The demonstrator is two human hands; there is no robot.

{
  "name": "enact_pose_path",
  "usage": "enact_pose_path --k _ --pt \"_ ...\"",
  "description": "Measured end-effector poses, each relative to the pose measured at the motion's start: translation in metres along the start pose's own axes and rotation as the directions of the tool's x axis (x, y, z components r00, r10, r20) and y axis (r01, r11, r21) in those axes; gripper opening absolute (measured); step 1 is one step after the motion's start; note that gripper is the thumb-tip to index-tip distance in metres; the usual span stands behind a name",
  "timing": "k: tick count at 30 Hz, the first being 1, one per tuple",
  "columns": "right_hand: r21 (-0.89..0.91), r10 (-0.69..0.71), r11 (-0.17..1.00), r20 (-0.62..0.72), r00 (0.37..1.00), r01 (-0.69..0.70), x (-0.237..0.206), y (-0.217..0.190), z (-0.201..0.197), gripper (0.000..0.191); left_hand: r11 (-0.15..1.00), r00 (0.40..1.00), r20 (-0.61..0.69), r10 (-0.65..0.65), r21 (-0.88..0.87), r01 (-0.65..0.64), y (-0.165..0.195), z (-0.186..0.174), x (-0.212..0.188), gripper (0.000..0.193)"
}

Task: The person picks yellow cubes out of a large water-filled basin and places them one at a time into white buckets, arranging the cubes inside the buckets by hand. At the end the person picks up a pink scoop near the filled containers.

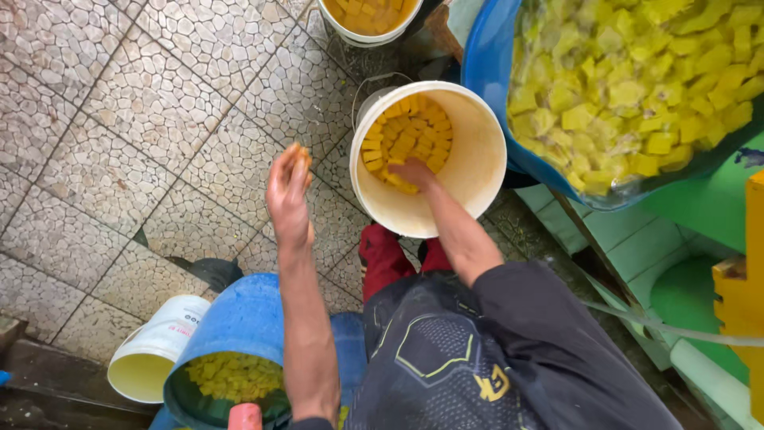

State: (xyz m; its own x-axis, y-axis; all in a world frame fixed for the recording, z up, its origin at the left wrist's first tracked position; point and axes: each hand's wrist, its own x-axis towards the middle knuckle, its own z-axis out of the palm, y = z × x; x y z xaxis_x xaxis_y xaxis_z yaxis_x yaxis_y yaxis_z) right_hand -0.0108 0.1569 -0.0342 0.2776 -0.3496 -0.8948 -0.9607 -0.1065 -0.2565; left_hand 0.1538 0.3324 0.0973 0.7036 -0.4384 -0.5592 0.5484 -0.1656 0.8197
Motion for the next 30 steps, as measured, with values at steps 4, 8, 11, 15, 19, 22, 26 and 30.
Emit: enact_pose_path --k 4,8,11,15,19,22,26,30 --pt "-0.331 -0.117 0.942 -0.164 0.979 0.057 0.011 -0.014 0.025 0.055 0.995 0.996 -0.064 -0.068 0.068 0.073 -0.025 -0.031 -0.02 0.04" --pt "-0.387 -0.194 0.916 -0.206 0.959 0.102 0.007 -0.01 0.017 0.054 0.992 0.989 -0.098 -0.107 0.052 0.112 -0.041 -0.026 -0.018 0.033" --pt "-0.245 -0.215 0.948 -0.026 0.976 0.202 -0.012 0.003 -0.012 0.053 0.995 0.997 -0.05 -0.065 0.069 0.069 -0.036 0.018 -0.005 0.031" --pt "0.19 -0.317 0.926 -0.071 0.946 0.325 -0.056 0.041 -0.088 0.051 0.978 0.976 0.153 0.156 0.115 -0.175 -0.029 0.139 0.014 0.029" --pt "0.625 -0.395 0.367 -0.566 0.724 0.689 -0.095 0.124 -0.222 0.023 0.818 0.855 0.446 0.267 0.364 -0.445 -0.048 0.294 0.014 0.035" --pt "0.173 0.011 0.823 -0.957 0.288 0.542 -0.092 0.196 -0.341 0.029 0.606 0.715 0.621 0.323 0.445 -0.66 -0.069 0.4 0.012 0.044" --pt "-0.01 -0.026 0.975 -0.997 0.071 0.22 -0.053 0.244 -0.444 0.051 0.209 0.569 0.695 0.44 0.537 -0.817 -0.103 0.514 0.02 0.064" --pt "-0.306 -0.314 0.949 -0.923 0.225 0.07 -0.014 0.258 -0.475 0.054 0.18 0.621 0.673 0.401 0.607 -0.774 -0.144 0.582 0.048 0.074"
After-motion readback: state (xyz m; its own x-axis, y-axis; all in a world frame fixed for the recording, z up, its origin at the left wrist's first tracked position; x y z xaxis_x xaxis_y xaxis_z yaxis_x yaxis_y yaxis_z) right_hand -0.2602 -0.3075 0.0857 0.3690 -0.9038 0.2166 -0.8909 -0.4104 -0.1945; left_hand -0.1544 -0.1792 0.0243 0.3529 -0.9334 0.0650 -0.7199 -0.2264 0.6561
